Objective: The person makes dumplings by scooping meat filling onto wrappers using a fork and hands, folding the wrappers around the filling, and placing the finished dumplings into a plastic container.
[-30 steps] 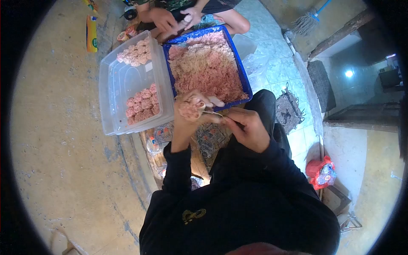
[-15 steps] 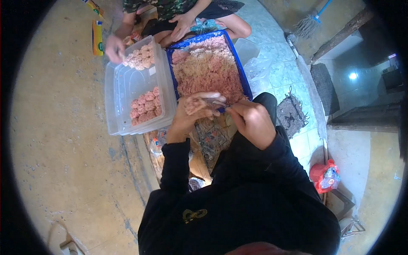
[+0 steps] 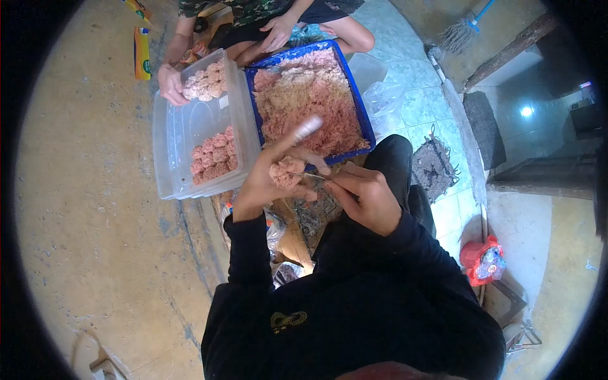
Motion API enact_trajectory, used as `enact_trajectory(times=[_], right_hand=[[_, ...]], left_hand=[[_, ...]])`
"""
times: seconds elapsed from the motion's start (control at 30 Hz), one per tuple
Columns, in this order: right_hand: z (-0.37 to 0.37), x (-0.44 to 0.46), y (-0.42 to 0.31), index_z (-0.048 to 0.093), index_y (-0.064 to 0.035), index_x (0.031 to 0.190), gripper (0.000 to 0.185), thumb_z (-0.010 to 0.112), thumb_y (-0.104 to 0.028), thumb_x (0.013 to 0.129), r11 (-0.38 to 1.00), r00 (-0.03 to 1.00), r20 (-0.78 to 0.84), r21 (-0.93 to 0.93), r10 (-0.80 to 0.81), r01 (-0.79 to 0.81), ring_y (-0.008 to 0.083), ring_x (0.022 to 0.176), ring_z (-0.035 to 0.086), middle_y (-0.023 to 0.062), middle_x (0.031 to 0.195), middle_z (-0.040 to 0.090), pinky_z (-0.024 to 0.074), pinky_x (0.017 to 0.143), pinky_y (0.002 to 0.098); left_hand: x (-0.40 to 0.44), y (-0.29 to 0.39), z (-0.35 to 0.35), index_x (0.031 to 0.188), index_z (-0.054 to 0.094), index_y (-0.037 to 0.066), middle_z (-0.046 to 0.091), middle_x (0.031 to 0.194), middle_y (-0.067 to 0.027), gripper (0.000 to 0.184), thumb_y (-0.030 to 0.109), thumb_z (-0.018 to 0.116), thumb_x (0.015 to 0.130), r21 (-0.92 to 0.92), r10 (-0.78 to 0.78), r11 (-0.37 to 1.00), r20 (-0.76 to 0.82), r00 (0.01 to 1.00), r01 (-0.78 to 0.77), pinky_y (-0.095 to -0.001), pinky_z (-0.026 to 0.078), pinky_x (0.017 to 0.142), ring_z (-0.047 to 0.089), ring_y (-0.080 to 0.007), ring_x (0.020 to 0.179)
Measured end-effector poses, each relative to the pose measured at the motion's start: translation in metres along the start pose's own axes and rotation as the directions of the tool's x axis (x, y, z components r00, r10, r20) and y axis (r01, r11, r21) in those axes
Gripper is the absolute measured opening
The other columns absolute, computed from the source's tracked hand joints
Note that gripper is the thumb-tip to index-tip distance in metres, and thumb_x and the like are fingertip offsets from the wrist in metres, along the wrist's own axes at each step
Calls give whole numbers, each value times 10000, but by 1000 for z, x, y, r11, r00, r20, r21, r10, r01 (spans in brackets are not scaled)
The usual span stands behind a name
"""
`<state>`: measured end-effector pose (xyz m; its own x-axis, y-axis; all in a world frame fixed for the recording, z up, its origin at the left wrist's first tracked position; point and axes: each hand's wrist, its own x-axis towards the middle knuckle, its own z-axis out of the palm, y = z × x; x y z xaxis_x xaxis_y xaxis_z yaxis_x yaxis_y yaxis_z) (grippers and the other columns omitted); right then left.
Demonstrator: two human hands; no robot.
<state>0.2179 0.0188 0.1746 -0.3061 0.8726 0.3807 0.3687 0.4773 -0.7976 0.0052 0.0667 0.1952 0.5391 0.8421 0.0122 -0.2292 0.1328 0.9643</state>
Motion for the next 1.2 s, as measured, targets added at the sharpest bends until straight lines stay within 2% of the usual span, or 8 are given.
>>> enact_trajectory(times=[0.1,0.2,0.27,0.47,0.8,1.0,1.07,1.2], right_hand=[[2,6,21,725,-12,850,162,705,-154,926,989,994,105,-149,23,-7,353,708,689,183,799,700,525,622,435],[-23,10,19,761,-29,889,140,722,-160,920,945,991,128,-326,40,4,332,690,704,162,775,719,538,611,407],[-42,20,-2,770,-11,910,136,730,-141,918,947,994,105,-320,38,-2,321,643,698,158,766,725,542,594,404],[-23,28,3,751,-32,836,191,720,-195,930,923,974,220,-382,54,35,341,645,692,174,704,687,535,579,420],[-14,50,15,702,-36,684,392,690,-326,947,825,927,372,-538,47,174,375,630,697,198,637,653,549,554,456],[-6,51,31,700,-37,687,384,693,-328,937,828,932,363,-524,6,198,367,634,705,186,647,666,559,571,462],[-9,45,29,699,-37,690,370,705,-321,928,830,932,363,-523,9,196,365,629,703,183,650,668,560,571,459],[-38,43,-13,686,-51,695,299,731,-252,912,821,954,280,-566,107,74,371,619,683,181,654,656,532,553,460]], left_hand=[[5,-29,-21,1381,606,-41,731,1109,-113,625,-34,837,799,-39,-154,987,70,986,157,-330,607,874,687,-202,1052],[5,-56,-38,1260,686,-42,743,1055,-84,475,51,852,825,287,-75,955,2,997,71,-316,584,884,693,-174,1036],[-7,-65,-36,1075,731,-15,749,972,-71,325,72,864,791,548,162,836,-179,970,-38,-314,560,858,697,-145,982],[5,-53,-28,940,659,29,697,854,-114,309,58,831,686,742,253,652,-19,967,-156,-325,522,748,687,-152,815],[4,-96,-27,979,660,19,688,823,-124,334,75,848,709,709,223,702,-125,967,-70,-313,517,676,659,-160,742],[6,-108,-29,1031,685,4,729,932,-98,373,45,825,688,743,161,668,-199,967,42,-327,537,808,694,-175,878],[8,-120,-32,1074,698,7,742,960,-75,390,35,835,709,611,35,781,-244,969,126,-315,543,825,693,-161,901],[7,-119,-28,1097,702,20,735,994,-43,400,31,853,727,511,192,854,-141,971,-94,-307,543,846,679,-139,924]])
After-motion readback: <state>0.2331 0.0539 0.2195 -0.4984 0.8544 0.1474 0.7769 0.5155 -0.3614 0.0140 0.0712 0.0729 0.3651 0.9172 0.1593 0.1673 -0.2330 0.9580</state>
